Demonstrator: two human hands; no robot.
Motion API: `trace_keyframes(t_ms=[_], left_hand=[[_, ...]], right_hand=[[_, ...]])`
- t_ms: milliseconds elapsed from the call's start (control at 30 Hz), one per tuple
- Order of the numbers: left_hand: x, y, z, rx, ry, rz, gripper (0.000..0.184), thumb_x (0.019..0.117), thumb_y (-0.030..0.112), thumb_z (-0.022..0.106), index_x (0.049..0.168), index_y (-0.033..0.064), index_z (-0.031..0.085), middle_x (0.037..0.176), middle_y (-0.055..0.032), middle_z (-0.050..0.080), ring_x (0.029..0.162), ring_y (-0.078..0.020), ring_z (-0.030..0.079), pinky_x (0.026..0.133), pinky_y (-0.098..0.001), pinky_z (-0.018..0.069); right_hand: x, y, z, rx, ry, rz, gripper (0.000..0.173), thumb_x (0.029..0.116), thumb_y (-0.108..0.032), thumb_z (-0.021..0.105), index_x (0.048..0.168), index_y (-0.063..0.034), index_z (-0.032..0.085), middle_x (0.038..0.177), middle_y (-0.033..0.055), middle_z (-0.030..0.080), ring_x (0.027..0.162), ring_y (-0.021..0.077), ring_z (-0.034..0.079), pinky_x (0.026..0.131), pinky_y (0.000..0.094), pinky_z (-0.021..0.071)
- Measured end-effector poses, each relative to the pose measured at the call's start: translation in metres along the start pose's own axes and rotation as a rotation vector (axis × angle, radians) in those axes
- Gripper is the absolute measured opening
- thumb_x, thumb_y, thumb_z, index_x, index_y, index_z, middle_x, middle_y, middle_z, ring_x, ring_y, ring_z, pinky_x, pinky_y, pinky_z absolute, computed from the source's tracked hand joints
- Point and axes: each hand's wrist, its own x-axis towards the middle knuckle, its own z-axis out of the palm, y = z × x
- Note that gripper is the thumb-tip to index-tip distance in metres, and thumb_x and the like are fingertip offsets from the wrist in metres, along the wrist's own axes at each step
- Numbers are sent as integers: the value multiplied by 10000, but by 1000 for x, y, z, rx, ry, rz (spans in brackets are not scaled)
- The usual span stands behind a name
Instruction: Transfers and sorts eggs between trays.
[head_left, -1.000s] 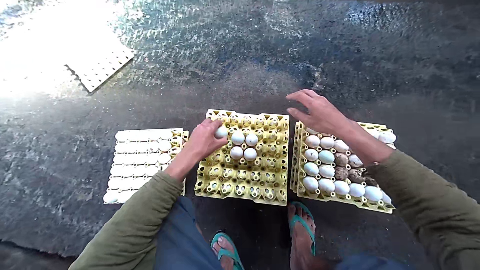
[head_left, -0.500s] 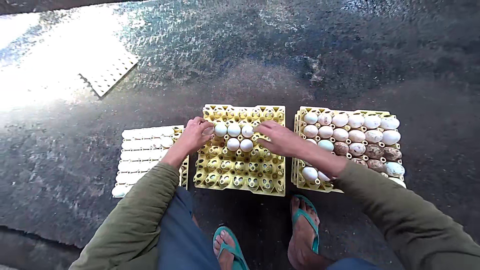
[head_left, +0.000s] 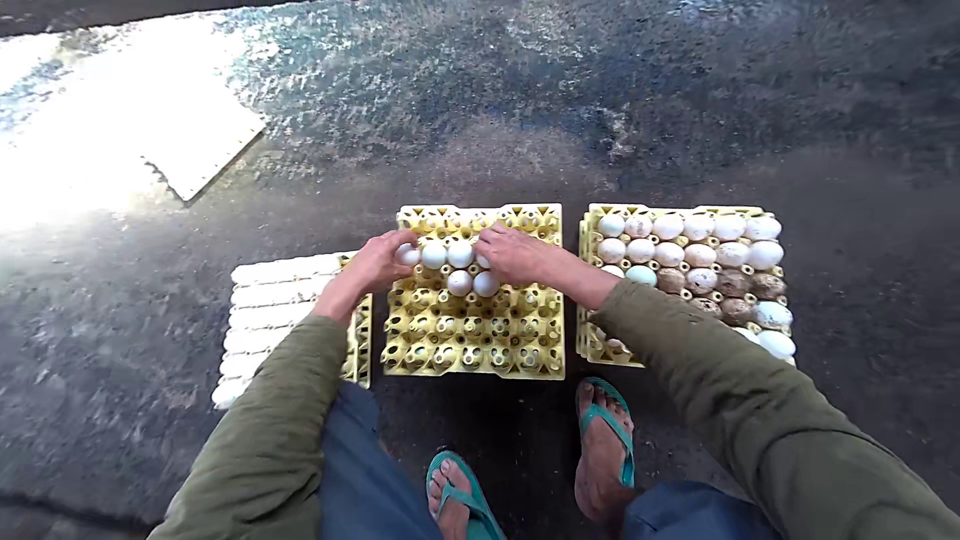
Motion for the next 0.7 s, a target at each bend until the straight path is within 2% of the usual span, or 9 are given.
trace_keyframes(t_ms=[67, 133, 233, 333, 400, 467, 567, 633, 700], left_hand=[[-3, 7, -5, 5, 45, 17, 390, 820, 48, 817, 1175, 28, 657, 1042, -213, 687, 932, -394, 674, 821, -646, 525], [-7, 9, -13, -25, 92, -29, 432, 852, 105, 817, 1241, 79, 631, 991, -210, 694, 864, -399, 678, 760, -667, 526], [-15, 3, -27, -160, 176, -116, 485, 894, 130, 774, 1331, 94, 569, 1082, -244, 676, 909, -404, 673, 801, -667, 522], [-21, 12, -36, -384, 257, -129, 458, 926, 128, 657, 1353, 54, 509, 1148, -175, 639, 927, -252, 664, 830, -506, 561], [-21, 18, -35, -626, 316, -107, 393, 918, 161, 569, 1307, 131, 525, 1088, -16, 648, 879, -97, 691, 787, -325, 612], [-17, 24, -36, -896, 307, -43, 282, 933, 294, 560, 1212, 255, 579, 996, 71, 683, 801, -52, 690, 703, -238, 601], [-14, 33, -35, -1107, 180, 52, 270, 912, 478, 636, 1147, 347, 661, 983, 73, 707, 768, -40, 673, 642, -192, 564], [-12, 43, -30, -1168, 96, 108, 292, 907, 500, 623, 1142, 338, 682, 1013, 56, 725, 756, -36, 676, 606, -175, 550], [-11, 57, -25, -1220, 1, 120, 301, 907, 500, 613, 1132, 318, 697, 1005, 32, 726, 733, -42, 664, 593, -178, 539]], right_hand=[[-7, -6, 0, 42, 53, 68, 416, 897, -79, 743, 1295, -28, 634, 1260, 206, 635, 1259, 395, 555, 1038, 523, 490], [-9, -8, 5, 56, 116, 113, 441, 870, -88, 783, 1289, -47, 651, 1230, 191, 651, 1241, 380, 570, 1017, 515, 512], [-2, -3, 11, 61, 132, 114, 421, 890, -149, 770, 1284, -61, 647, 1210, 179, 651, 1225, 370, 573, 968, 503, 528], [-12, 3, 10, 146, 233, 105, 412, 903, -222, 758, 1270, -62, 661, 1197, 186, 657, 1184, 360, 594, 952, 493, 527], [-26, 9, 3, 403, 309, 115, 437, 904, -225, 777, 1287, -47, 664, 1205, 190, 659, 1173, 336, 613, 977, 505, 526], [-52, 23, -14, 798, 408, 122, 388, 923, -113, 739, 1274, 30, 653, 1186, 227, 679, 1093, 308, 667, 956, 489, 545], [-116, 51, -41, 1377, 521, 184, 325, 988, -49, 493, 1290, 56, 548, 1197, 228, 615, 1005, 291, 671, 851, 471, 603], [-161, 78, -50, 1475, 578, 248, 352, 944, -161, 439, 1256, -40, 546, 1142, 152, 641, 953, 257, 682, 801, 456, 610], [-199, 100, -44, 1434, 621, 375, 238, 926, -226, 410, 1077, -131, 567, 982, 52, 658, 814, 181, 672, 695, 380, 597]])
